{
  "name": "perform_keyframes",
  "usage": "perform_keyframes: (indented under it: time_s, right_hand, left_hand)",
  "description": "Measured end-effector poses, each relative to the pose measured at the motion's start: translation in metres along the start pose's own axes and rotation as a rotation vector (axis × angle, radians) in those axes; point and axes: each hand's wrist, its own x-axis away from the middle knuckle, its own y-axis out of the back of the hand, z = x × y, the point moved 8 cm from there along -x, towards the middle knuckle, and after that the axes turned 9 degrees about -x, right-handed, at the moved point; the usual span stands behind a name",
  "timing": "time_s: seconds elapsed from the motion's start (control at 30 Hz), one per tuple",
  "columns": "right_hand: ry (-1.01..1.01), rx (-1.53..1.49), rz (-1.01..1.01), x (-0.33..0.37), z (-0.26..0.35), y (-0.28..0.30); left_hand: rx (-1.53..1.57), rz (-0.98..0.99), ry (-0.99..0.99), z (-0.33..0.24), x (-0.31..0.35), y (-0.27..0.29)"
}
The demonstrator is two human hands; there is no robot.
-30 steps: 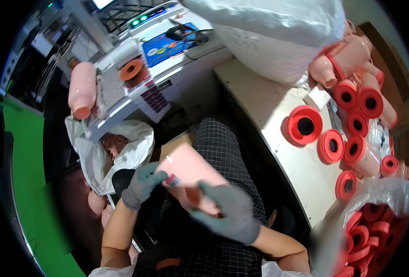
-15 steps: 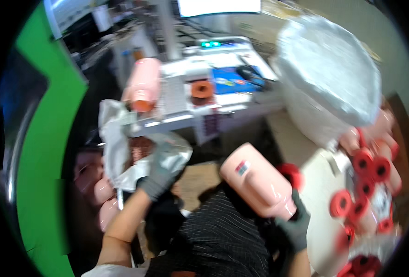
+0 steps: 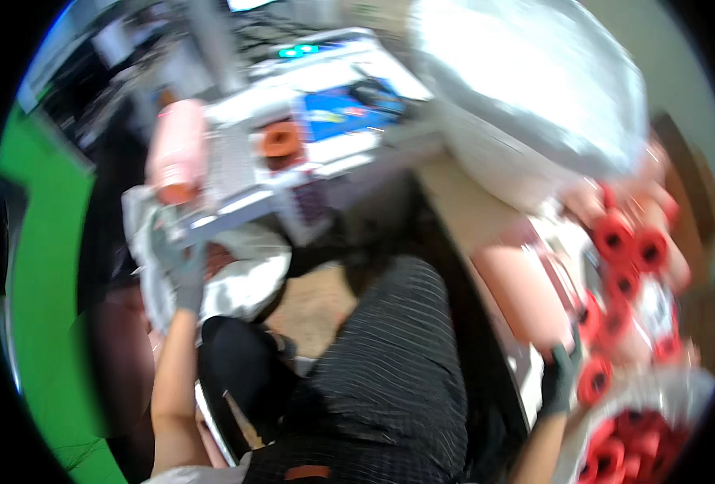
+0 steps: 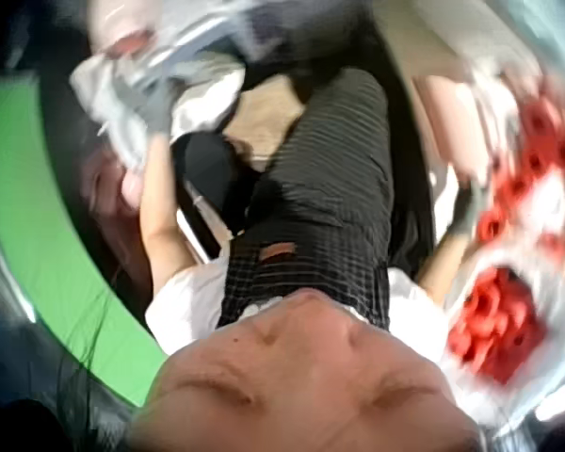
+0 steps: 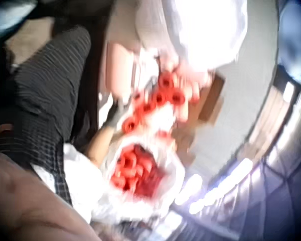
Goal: The person assembles pink plastic pitchers by attaching red lids to the bodies. They pick up a pitcher body, screw on a lid, and place the finished unit into a large white bag. The process is repeated for multiple units.
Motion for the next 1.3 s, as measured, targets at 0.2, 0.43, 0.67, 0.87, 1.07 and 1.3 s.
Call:
perform_keyframes:
  time_s: [0.2,0.43,0.67,0.87,1.07,1.3]
  right_hand:
    - [0.009,-0.001,0.221,0.014,0.015,-0.127]
    - [0.131,-0.18,0.35,0.018,0.027,-0.309]
    - [0.753,0.172,0.51,0.011,0.044,-0.435]
    - [1.349,0.525,0.745,0.106,-0.006,-0.64]
    - [1.357,0.816,0.82,0.126,-0.08,-0.74]
    - [1.414,0.937,0.792,0.118,-0.114,-0.768]
  left_hand:
    - [-0.266,0.002,-0.318,-0.032,-0.078,-0.012]
    - [-0.327,0.02,-0.529,-0.011,-0.069,-0.031]
    - [-0.008,-0.209,-0.333,-0.089,0.001,0.211]
    - [0.693,0.2,0.069,-0.061,0.09,0.182]
    - [0.802,0.447,0.445,-0.02,0.145,0.151]
    - [1.123,0.697,0.566,-0.009,0.151,0.146]
